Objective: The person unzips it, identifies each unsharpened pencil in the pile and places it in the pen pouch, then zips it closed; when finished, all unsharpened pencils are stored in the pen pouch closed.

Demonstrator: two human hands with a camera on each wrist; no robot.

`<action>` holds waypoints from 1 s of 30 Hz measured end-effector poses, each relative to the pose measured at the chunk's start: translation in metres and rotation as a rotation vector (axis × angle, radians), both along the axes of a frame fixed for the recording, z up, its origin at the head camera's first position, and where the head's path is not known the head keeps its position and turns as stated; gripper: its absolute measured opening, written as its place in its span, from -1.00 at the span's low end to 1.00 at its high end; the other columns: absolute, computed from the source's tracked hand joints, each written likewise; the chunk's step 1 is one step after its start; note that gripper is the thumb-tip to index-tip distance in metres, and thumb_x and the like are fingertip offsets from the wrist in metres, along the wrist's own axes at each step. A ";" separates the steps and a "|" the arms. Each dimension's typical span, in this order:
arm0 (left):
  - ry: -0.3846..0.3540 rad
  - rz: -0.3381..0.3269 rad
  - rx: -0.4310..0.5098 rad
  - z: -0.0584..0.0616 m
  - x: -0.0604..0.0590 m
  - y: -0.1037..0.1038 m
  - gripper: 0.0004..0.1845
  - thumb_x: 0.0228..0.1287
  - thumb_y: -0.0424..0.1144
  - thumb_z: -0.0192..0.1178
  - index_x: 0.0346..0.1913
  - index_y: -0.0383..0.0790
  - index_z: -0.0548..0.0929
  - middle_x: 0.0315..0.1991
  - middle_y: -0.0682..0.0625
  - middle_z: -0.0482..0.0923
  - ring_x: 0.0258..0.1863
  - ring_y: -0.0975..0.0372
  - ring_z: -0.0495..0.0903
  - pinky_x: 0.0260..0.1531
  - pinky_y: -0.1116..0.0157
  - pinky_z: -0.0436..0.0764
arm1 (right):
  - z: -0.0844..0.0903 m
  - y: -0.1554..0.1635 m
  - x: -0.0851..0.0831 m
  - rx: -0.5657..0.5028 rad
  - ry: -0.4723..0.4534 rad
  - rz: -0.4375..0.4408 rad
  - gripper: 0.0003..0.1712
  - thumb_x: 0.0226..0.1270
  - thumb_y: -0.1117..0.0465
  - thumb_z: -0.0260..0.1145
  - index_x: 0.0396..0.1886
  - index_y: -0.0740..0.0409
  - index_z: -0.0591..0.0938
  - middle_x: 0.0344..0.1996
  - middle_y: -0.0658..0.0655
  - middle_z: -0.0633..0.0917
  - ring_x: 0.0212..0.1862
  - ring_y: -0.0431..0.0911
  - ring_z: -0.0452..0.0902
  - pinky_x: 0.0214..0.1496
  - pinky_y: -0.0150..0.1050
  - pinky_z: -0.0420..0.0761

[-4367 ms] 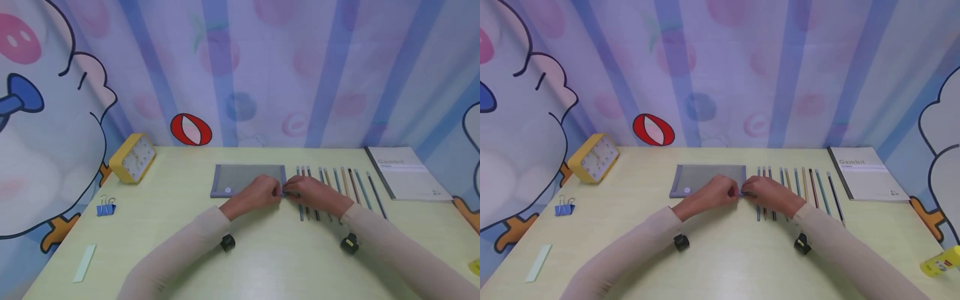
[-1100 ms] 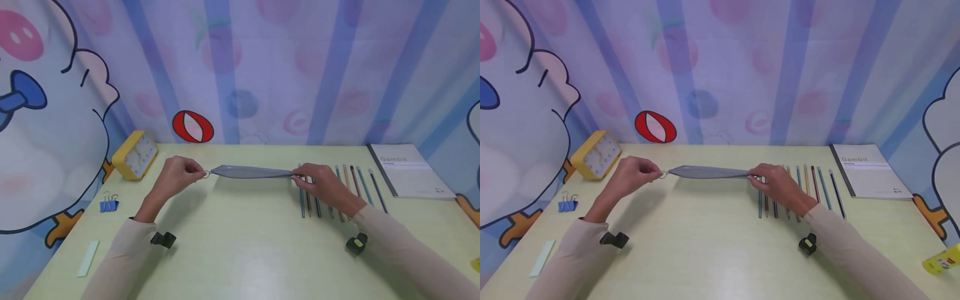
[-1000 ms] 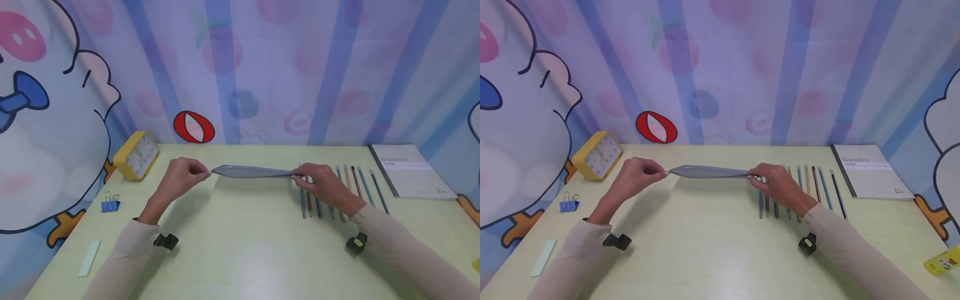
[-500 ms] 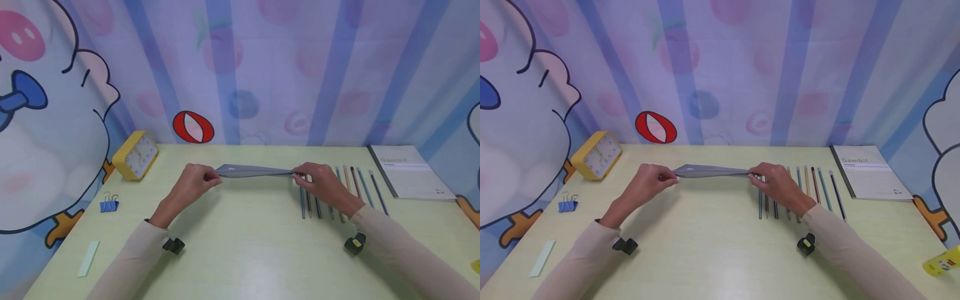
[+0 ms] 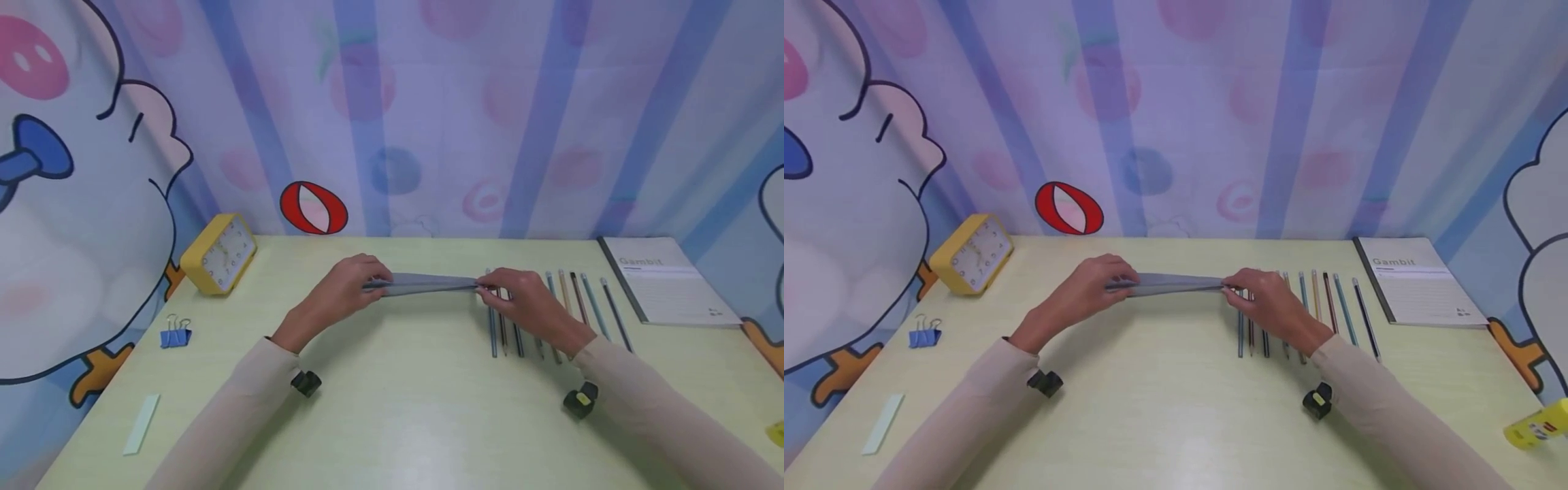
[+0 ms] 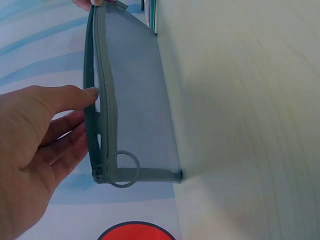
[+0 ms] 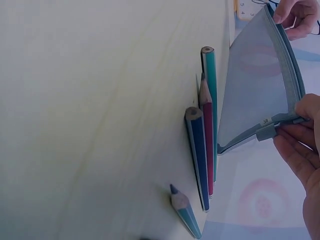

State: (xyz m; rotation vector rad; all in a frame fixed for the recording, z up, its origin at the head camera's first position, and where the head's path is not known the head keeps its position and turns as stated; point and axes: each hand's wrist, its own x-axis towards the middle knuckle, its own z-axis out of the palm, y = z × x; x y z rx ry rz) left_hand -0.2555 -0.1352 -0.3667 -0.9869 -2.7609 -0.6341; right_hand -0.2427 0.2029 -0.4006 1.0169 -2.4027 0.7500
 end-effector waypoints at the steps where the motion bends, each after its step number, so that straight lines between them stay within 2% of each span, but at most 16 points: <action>1: -0.005 -0.007 -0.003 0.000 -0.001 0.002 -0.77 0.27 -0.30 0.39 -0.02 -0.16 0.75 -0.09 -0.01 0.71 -0.10 0.20 0.65 -0.01 0.24 0.69 | 0.000 0.000 0.000 0.000 0.002 0.005 -0.79 0.23 0.40 0.44 -0.12 0.26 0.76 -0.27 0.12 0.81 -0.23 -0.08 0.76 -0.19 -0.15 0.75; 10: -0.048 -0.016 -0.012 0.001 -0.003 0.012 -0.77 0.29 -0.26 0.38 -0.01 -0.16 0.77 -0.18 0.03 0.73 -0.24 0.28 0.66 -0.13 0.34 0.69 | 0.001 0.003 -0.002 0.009 -0.007 0.036 -0.78 0.26 0.36 0.44 -0.10 0.26 0.76 -0.25 0.12 0.81 -0.20 -0.08 0.77 -0.16 -0.14 0.75; 18: -0.058 -0.051 -0.021 -0.002 -0.003 0.016 -0.81 0.30 -0.29 0.35 -0.06 -0.18 0.80 -0.19 0.00 0.76 -0.27 0.27 0.66 -0.18 0.35 0.70 | 0.003 0.003 -0.001 0.054 -0.094 0.018 -0.75 0.31 0.32 0.41 -0.03 0.22 0.75 -0.19 0.09 0.81 -0.16 -0.10 0.75 -0.11 -0.13 0.74; 26: -0.159 -0.095 -0.006 0.001 -0.004 0.020 -0.88 0.30 -0.29 0.34 -0.16 -0.16 0.83 -0.26 0.04 0.78 -0.31 0.32 0.67 -0.21 0.37 0.68 | 0.003 0.003 -0.003 0.093 -0.091 0.009 -0.74 0.35 0.29 0.39 0.01 0.22 0.73 -0.14 0.10 0.79 -0.08 -0.06 0.74 -0.07 -0.12 0.73; 30: -0.198 -0.090 0.017 0.006 0.001 0.022 -0.90 0.28 -0.29 0.35 -0.21 -0.16 0.84 -0.31 0.05 0.79 -0.36 0.33 0.67 -0.25 0.37 0.68 | 0.002 0.003 -0.005 0.094 -0.089 0.007 -0.72 0.35 0.29 0.38 0.03 0.20 0.72 -0.12 0.09 0.78 -0.08 -0.05 0.74 -0.09 -0.12 0.73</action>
